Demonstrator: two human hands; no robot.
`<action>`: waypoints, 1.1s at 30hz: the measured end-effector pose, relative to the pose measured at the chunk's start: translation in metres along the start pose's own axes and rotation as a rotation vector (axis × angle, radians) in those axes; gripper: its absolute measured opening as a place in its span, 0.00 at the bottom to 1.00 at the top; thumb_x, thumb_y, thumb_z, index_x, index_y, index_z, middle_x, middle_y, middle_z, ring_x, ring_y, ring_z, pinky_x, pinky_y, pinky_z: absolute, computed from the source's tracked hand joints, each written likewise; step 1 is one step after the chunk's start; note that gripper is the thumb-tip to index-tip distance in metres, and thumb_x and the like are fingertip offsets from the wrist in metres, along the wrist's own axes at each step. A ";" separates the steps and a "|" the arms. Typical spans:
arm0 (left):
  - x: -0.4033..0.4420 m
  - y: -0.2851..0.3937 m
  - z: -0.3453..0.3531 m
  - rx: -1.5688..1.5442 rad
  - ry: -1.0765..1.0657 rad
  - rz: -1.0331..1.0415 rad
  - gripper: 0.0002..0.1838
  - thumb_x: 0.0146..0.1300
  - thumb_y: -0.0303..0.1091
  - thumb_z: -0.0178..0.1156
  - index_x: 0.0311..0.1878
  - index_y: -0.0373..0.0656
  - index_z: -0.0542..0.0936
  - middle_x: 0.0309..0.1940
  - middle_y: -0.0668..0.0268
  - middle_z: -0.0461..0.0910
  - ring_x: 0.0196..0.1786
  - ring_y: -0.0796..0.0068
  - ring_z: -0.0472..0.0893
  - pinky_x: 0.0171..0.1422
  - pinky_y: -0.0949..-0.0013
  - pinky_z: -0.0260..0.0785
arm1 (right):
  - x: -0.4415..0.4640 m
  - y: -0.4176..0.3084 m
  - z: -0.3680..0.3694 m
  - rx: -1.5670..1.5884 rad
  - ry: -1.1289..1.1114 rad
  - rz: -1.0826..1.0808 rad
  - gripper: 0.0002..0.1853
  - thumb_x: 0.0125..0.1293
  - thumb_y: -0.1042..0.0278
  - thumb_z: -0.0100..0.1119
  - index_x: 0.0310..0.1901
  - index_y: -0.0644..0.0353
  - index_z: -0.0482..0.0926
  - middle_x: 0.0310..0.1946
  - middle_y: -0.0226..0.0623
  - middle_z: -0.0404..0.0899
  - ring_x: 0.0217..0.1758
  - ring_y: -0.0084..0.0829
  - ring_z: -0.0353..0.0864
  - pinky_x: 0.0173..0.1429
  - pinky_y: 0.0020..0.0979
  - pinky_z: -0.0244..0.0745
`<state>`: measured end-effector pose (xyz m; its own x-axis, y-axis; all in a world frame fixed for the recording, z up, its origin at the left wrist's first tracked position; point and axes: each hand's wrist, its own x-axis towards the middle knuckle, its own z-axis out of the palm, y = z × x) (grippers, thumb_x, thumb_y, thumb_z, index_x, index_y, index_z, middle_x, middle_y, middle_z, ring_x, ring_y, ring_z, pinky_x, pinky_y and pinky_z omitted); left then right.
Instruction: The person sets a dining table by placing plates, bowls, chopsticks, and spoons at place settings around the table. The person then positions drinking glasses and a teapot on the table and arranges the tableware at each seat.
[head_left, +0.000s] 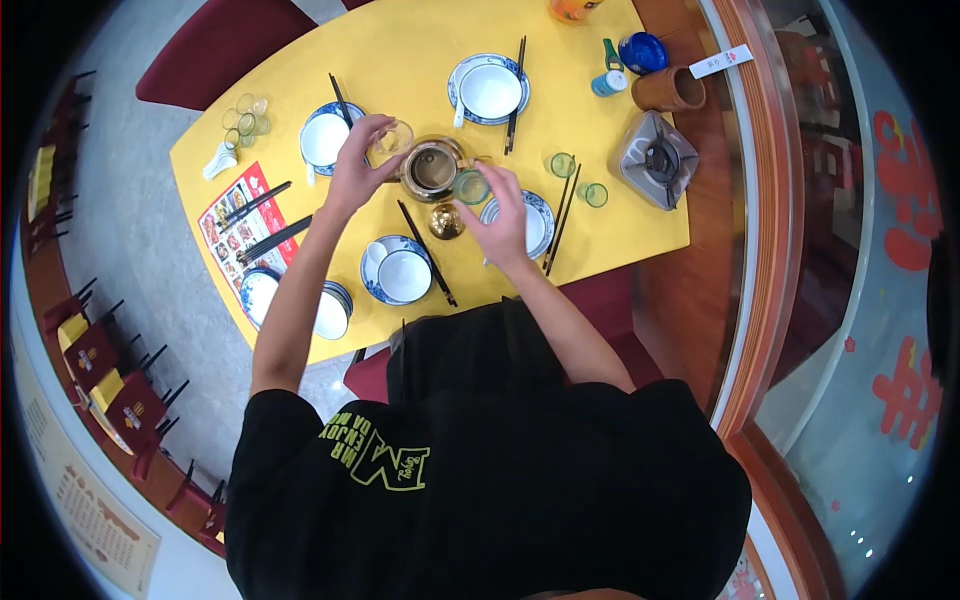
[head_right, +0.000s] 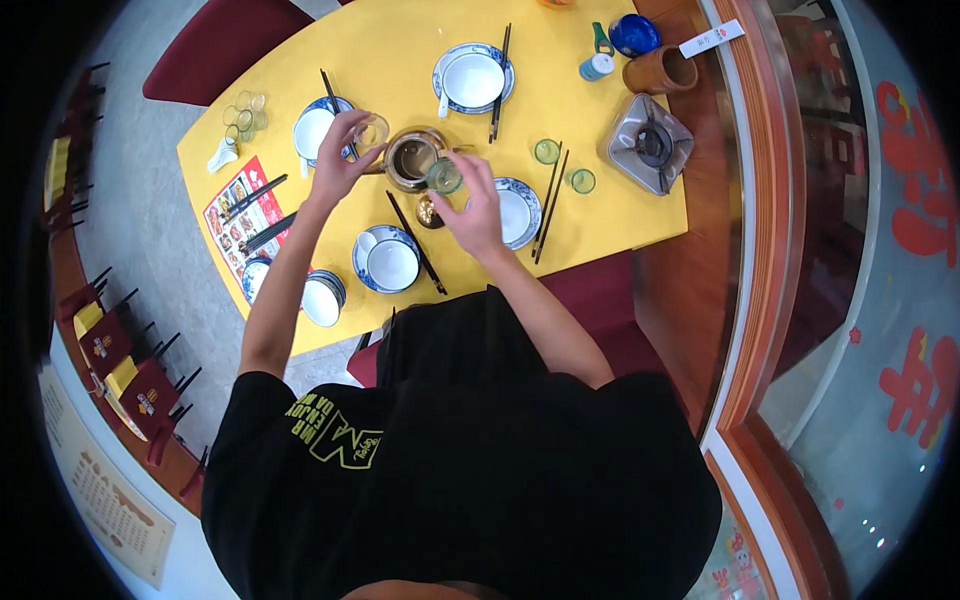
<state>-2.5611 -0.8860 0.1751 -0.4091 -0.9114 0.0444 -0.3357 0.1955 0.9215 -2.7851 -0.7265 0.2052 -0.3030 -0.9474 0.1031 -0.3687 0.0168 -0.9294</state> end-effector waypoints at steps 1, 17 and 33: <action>0.002 0.005 -0.007 0.135 -0.111 0.078 0.32 0.63 0.26 0.77 0.68 0.42 0.74 0.64 0.60 0.80 0.68 0.63 0.81 0.71 0.62 0.75 | -0.007 0.003 0.007 0.004 -0.008 0.008 0.32 0.61 0.71 0.79 0.66 0.63 0.78 0.58 0.45 0.79 0.62 0.42 0.81 0.66 0.37 0.76; 0.043 0.011 -0.008 0.707 -0.776 0.511 0.29 0.61 0.33 0.74 0.67 0.50 0.80 0.65 0.65 0.80 0.68 0.61 0.79 0.76 0.55 0.67 | -0.010 0.023 0.060 -0.460 0.007 0.021 0.31 0.59 0.64 0.79 0.64 0.60 0.79 0.59 0.42 0.80 0.64 0.43 0.77 0.66 0.45 0.69; 0.053 0.029 0.010 0.832 -0.879 0.574 0.25 0.55 0.34 0.74 0.58 0.51 0.83 0.55 0.69 0.83 0.62 0.65 0.80 0.71 0.57 0.69 | 0.006 0.012 0.061 -0.531 -0.107 0.051 0.31 0.57 0.71 0.79 0.63 0.61 0.78 0.60 0.42 0.76 0.64 0.48 0.74 0.69 0.46 0.69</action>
<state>-2.6014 -0.9251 0.2007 -0.9660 -0.1543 -0.2076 -0.2183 0.9167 0.3345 -2.7378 -0.7520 0.1726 -0.2510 -0.9680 -0.0001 -0.7573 0.1964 -0.6229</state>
